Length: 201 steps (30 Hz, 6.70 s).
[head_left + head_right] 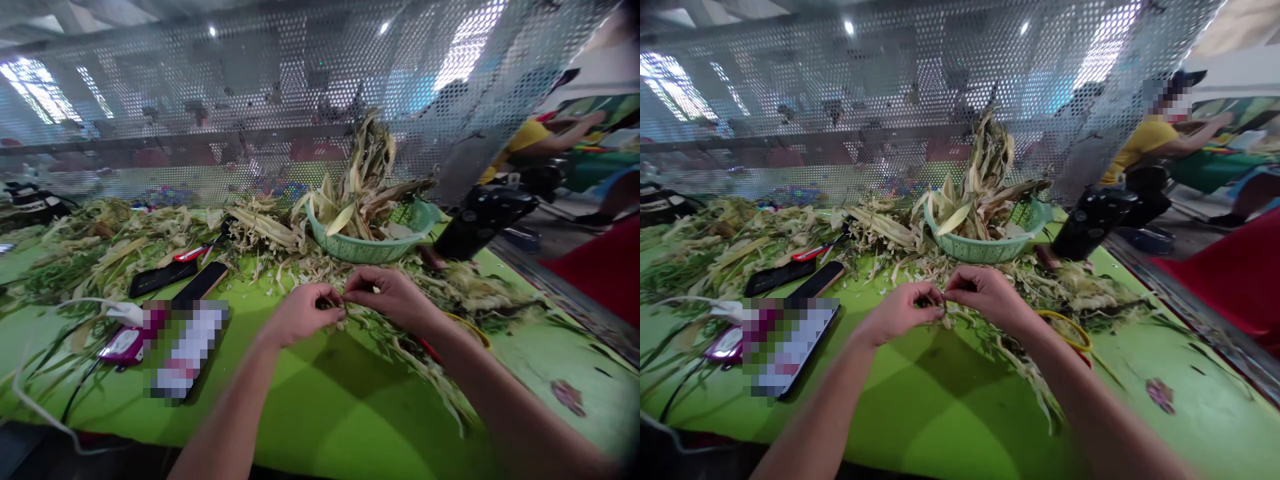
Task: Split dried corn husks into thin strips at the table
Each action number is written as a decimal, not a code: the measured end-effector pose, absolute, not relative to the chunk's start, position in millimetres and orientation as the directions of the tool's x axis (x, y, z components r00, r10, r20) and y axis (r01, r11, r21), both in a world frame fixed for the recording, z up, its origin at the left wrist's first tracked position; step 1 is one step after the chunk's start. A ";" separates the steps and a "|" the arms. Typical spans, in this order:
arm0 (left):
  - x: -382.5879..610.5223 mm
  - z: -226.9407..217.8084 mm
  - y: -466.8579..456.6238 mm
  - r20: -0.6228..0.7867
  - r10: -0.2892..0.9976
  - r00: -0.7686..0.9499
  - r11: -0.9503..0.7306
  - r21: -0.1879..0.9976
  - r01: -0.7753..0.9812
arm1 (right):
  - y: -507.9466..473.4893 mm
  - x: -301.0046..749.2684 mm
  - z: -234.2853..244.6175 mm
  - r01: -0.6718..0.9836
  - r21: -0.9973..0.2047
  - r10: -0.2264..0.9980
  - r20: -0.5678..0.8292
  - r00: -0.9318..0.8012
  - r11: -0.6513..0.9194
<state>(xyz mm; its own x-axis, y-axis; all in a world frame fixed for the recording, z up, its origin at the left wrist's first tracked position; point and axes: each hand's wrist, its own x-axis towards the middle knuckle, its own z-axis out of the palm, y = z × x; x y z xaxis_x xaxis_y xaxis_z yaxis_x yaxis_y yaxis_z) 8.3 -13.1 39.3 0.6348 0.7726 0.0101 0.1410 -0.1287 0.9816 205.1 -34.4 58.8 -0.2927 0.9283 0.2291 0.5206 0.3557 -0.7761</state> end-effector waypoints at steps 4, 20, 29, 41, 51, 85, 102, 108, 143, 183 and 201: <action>8.9 39.7 -11.3 0.007 0.830 0.558 0.130 0.970 -0.206 | -33.7 200.3 54.8 0.313 -0.923 0.968 0.169 -0.185 0.222; 25.1 29.8 -16.4 0.169 0.967 0.191 -0.225 0.918 0.325 | -52.5 173.0 46.3 0.792 -0.400 0.823 0.527 -0.212 0.461; 35.1 19.4 -28.0 0.568 0.771 0.289 -0.617 0.550 0.563 | -38.7 179.1 37.8 0.512 -0.823 0.955 0.296 0.018 0.245; 28.9 37.4 -35.1 0.367 0.870 0.328 -0.469 0.821 0.325 | -29.6 196.6 40.4 0.472 -0.863 0.965 0.247 0.087 0.179; 10.0 45.7 -17.4 0.250 0.955 0.157 -0.285 0.922 0.263 | -29.5 194.6 46.7 0.408 -0.903 0.981 0.181 0.067 0.139; 2.7 42.4 -7.3 0.107 0.978 0.178 -0.131 0.983 0.129 | -22.3 198.5 30.1 0.392 -0.913 0.983 0.157 0.092 0.109; 6.1 44.3 -8.9 0.180 0.948 0.263 -0.241 0.945 0.221 | -23.6 196.9 35.7 0.104 -0.989 0.987 -0.117 -0.107 -0.106; 15.1 34.4 -9.3 0.163 0.907 0.388 -0.165 0.986 -0.028 | -21.4 197.1 30.8 0.116 -0.984 0.982 -0.149 -0.117 -0.136; 37.2 -8.4 2.8 0.103 0.911 0.400 -0.176 0.973 0.150 | -21.4 214.4 40.4 0.678 -0.640 0.927 0.327 -0.185 0.361; 36.2 -10.5 1.4 0.204 0.934 0.293 -0.289 0.915 0.282 | -14.5 206.8 18.1 0.528 -0.784 0.941 0.218 -0.257 0.326; 40.8 -13.4 -0.7 0.476 0.826 0.301 -0.558 0.619 0.552 | -8.2 202.7 -4.8 0.625 -0.753 0.978 0.186 -0.099 0.207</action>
